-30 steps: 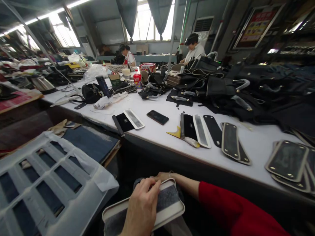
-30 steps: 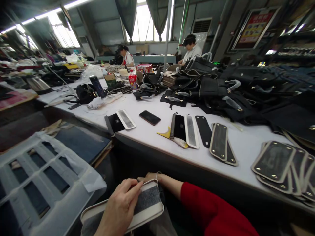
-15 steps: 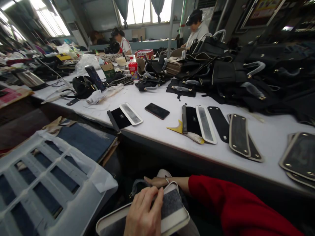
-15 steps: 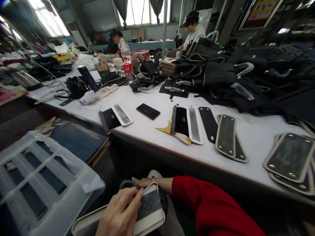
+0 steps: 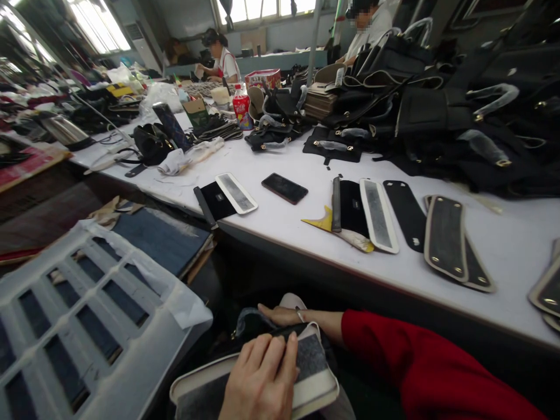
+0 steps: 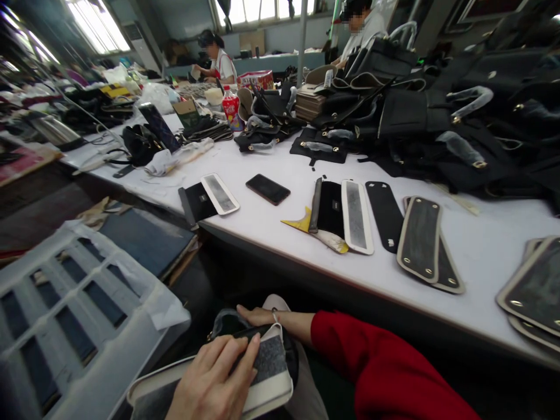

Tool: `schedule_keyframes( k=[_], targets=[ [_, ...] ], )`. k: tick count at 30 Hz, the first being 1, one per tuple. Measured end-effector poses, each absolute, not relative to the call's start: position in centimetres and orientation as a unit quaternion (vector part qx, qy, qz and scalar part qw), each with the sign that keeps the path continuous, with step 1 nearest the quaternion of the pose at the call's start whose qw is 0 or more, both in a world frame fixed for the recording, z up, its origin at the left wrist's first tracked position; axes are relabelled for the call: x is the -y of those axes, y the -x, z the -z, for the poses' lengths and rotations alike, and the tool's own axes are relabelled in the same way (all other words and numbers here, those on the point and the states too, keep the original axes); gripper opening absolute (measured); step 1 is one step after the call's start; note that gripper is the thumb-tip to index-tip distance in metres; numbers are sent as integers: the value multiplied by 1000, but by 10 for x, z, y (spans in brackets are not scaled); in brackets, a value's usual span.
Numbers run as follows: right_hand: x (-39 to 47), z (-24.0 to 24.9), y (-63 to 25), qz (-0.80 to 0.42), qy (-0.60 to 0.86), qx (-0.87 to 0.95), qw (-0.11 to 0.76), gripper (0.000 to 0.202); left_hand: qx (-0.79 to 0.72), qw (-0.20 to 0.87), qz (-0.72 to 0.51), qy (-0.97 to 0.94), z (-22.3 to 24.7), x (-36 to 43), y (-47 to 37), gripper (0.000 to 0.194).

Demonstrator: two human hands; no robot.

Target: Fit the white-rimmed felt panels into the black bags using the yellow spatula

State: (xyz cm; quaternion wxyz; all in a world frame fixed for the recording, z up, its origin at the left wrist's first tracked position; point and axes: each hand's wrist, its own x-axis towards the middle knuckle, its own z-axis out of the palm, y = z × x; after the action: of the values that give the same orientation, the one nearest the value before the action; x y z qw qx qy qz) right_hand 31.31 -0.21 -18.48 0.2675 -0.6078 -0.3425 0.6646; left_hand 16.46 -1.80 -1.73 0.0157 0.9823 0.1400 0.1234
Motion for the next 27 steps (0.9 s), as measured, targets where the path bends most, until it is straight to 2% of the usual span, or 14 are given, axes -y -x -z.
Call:
schedule_keyframes(
  k=[3, 7, 13, 17, 20, 24, 27],
  targets=[
    [-1, 180, -314, -666, 629, 347, 200, 36, -148, 22, -101, -984, 13, 22, -166, 39],
    [-7, 156, -338, -644, 635, 384, 187, 37, -181, 46, -90, -978, 8, 28, -168, 40],
    [3, 70, -393, -620, 567, 494, 224, 48, -229, 68, -110, -965, 14, 39, -171, 44],
    [23, 21, -400, -591, 533, 575, 190, 39, -250, 99, -98, -958, 8, 43, -171, 41],
    [33, 5, -393, -551, 528, 627, 158, 30, -258, 129, -82, -954, -3, 47, -169, 40],
    [37, -6, -386, -508, 524, 674, 116, 31, -278, 171, -84, -941, -12, 51, -167, 38],
    [32, -10, -382, -491, 527, 687, 92, 31, -293, 225, -112, -923, -13, 47, -162, 26]
  ],
)
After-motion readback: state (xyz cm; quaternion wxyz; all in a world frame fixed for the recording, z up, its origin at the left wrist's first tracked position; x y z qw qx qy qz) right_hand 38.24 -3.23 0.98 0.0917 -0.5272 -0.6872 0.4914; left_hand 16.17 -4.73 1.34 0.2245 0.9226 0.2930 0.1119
